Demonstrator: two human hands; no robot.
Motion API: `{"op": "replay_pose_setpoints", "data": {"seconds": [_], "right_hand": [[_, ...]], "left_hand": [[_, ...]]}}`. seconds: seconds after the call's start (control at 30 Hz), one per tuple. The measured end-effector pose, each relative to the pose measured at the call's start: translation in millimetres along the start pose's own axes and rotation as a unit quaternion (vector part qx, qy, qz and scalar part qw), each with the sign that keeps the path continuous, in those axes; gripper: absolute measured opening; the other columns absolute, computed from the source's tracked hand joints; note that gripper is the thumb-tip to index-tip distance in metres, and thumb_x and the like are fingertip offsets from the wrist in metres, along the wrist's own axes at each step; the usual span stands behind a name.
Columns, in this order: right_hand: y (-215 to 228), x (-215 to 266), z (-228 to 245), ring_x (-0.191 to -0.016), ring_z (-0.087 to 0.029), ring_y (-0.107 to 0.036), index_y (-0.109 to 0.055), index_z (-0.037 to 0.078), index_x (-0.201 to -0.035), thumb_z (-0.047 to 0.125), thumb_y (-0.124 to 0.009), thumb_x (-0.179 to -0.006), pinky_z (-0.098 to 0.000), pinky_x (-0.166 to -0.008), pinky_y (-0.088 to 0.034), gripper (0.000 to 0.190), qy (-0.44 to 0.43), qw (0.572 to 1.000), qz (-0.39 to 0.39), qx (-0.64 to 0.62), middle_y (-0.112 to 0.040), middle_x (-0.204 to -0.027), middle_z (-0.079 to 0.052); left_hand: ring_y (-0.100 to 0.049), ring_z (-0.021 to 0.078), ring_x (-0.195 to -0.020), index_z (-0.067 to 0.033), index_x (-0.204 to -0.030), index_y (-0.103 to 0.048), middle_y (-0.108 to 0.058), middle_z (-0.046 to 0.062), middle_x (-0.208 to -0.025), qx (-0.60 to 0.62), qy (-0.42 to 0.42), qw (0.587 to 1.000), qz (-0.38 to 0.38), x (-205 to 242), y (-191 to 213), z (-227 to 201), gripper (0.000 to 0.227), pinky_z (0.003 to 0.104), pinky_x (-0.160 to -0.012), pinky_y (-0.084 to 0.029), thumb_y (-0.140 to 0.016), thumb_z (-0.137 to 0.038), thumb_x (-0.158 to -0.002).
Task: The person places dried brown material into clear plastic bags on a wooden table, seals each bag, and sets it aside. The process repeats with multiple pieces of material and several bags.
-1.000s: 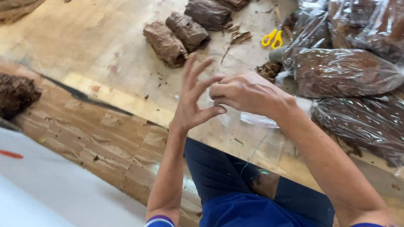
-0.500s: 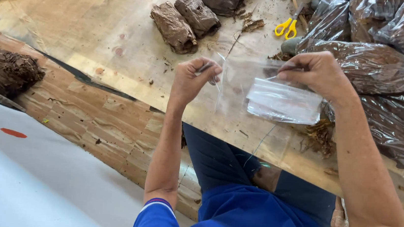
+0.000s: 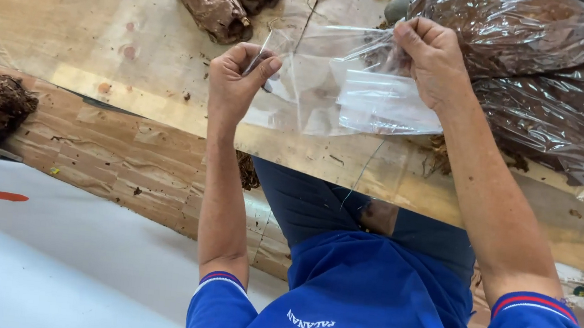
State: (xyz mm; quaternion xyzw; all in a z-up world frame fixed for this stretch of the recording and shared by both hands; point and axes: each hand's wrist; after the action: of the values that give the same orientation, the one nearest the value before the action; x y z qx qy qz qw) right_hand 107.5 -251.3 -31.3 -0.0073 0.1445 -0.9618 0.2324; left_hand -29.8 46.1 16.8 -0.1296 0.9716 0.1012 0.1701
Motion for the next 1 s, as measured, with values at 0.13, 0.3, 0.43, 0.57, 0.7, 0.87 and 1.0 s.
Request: {"op": "replay_pose_setpoints", "data": {"seconds": [0.13,0.3,0.43,0.57,0.7,0.87,1.0], "right_hand": [[5,-2,-2,-0.066,-0.008,-0.061,-0.063,0.011,-0.091,0.031,-0.073,-0.103,-0.0218,-0.066,-0.059,0.025,0.034,0.999,-0.018,-0.026,-0.063,-0.08,0.001],[-3,6,11,-0.079,-0.013,-0.074,-0.071,0.004,-0.104,0.003,-0.076,-0.097,-0.0223,-0.072,-0.068,0.009,-0.015,0.993,-0.067,-0.1,-0.074,-0.091,-0.006],[-9,0,5,-0.081,-0.013,-0.075,-0.072,0.002,-0.105,-0.007,-0.077,-0.09,-0.0238,-0.075,-0.067,0.018,-0.011,0.988,-0.075,-0.132,-0.076,-0.093,-0.006],[-41,13,21,-0.073,-0.015,-0.072,-0.071,0.0,-0.106,-0.017,-0.071,-0.09,-0.0185,-0.062,-0.065,0.023,-0.045,0.985,-0.137,-0.092,-0.075,-0.091,-0.011],[-49,9,-37,-0.065,-0.014,-0.073,-0.071,-0.003,-0.105,-0.005,-0.087,-0.082,-0.0222,-0.056,-0.062,0.028,0.054,0.984,-0.129,-0.108,-0.072,-0.083,-0.007],[-41,9,-60,-0.065,-0.014,-0.073,-0.073,0.0,-0.097,0.001,-0.084,-0.087,-0.0206,-0.054,-0.061,0.015,-0.021,0.987,-0.098,-0.126,-0.071,-0.078,-0.007],[-39,4,-58,-0.066,-0.015,-0.075,-0.073,0.004,-0.094,0.006,-0.083,-0.089,-0.0216,-0.056,-0.061,0.012,-0.03,0.979,-0.102,-0.173,-0.072,-0.076,-0.007]], "left_hand": [[-0.067,0.01,-0.071,-0.0022,-0.097,-0.073,-0.073,0.006,-0.083,-0.058,0.057,0.996,0.032,5,22,6,0.019,0.021,-0.063,-0.061,-0.082,-0.019,-0.093],[-0.072,0.0132,-0.072,0.0011,-0.106,-0.073,-0.077,0.01,-0.089,-0.048,0.093,0.995,-0.01,3,36,18,0.017,0.022,-0.064,-0.065,-0.081,-0.006,-0.093],[-0.069,0.0149,-0.08,-0.0006,-0.109,-0.071,-0.075,0.01,-0.093,-0.128,0.033,0.988,-0.075,-14,27,22,0.017,0.021,-0.07,-0.062,-0.077,-0.01,-0.097],[-0.065,0.0215,-0.105,-0.0093,-0.121,-0.061,-0.07,0.008,-0.114,-0.452,-0.243,0.828,-0.226,-32,-10,30,0.06,0.035,-0.09,-0.053,-0.046,-0.064,-0.102],[-0.073,0.0294,-0.085,-0.0086,-0.105,-0.074,-0.075,0.008,-0.085,-0.31,-0.201,0.923,-0.106,2,-87,53,0.029,0.039,-0.083,-0.053,-0.087,-0.029,-0.088],[-0.074,0.0113,-0.062,-0.018,-0.101,-0.08,-0.079,0.0,-0.082,0.006,0.099,0.995,0.015,8,-115,49,0.032,0.023,-0.061,-0.059,-0.089,-0.041,-0.081],[-0.074,0.0099,-0.063,-0.015,-0.098,-0.081,-0.078,0.002,-0.081,0.011,0.073,0.996,0.057,-19,-118,62,0.027,0.022,-0.062,-0.057,-0.09,-0.035,-0.083]]}}
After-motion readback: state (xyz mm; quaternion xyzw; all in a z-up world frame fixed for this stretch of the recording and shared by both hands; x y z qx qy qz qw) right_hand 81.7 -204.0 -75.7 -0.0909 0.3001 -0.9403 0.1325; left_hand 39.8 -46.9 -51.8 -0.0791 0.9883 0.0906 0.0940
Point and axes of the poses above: each hand's wrist, its own x-axis away from the middle knuckle, its own y-axis out of the back of the hand, z = x × y
